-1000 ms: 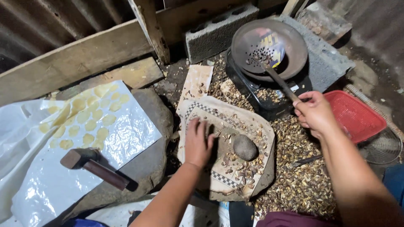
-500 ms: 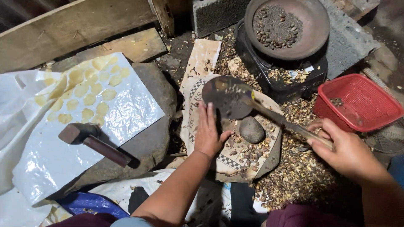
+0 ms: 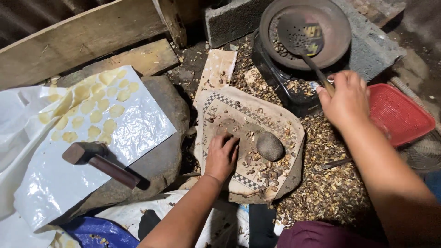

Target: Crushing food items with a wooden mallet on a stone and stirring a pan with a slotted spoon

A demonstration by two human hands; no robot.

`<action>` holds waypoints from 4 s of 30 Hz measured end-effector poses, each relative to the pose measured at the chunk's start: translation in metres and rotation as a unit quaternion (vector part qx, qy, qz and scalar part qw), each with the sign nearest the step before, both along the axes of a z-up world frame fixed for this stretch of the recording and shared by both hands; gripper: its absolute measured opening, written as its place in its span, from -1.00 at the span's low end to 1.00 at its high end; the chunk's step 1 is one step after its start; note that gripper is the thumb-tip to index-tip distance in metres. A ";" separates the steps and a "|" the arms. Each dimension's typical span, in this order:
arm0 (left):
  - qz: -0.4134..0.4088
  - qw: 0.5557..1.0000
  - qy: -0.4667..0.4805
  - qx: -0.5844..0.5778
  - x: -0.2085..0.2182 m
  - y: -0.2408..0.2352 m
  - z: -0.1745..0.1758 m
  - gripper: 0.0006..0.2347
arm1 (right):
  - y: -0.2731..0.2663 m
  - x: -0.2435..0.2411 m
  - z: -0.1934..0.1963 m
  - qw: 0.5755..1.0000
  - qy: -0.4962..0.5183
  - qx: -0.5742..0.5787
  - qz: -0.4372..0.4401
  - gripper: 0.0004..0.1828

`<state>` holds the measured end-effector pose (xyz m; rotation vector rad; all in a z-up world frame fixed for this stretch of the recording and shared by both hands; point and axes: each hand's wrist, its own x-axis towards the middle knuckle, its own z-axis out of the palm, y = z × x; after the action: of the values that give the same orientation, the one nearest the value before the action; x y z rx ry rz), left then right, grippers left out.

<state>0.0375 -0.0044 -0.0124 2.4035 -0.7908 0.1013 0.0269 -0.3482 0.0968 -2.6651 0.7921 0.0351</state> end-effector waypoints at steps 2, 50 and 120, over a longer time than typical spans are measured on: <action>0.004 0.997 0.005 -0.073 0.001 0.000 -0.003 -0.81 | 0.035 -0.010 0.014 0.917 -0.240 -0.267 0.173 -0.78; 0.098 0.984 0.136 -0.066 0.006 0.003 -0.049 -0.80 | 0.180 0.023 -0.044 0.960 0.197 0.048 0.192 -0.33; 0.127 0.978 0.022 -0.165 -0.008 0.027 -0.049 -0.83 | 0.188 0.041 -0.060 0.964 0.158 0.079 0.198 -0.41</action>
<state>0.0293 0.0227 -0.0615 2.1682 -0.4042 0.2590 0.0676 -0.1600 0.0367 -2.6491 0.3098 0.6108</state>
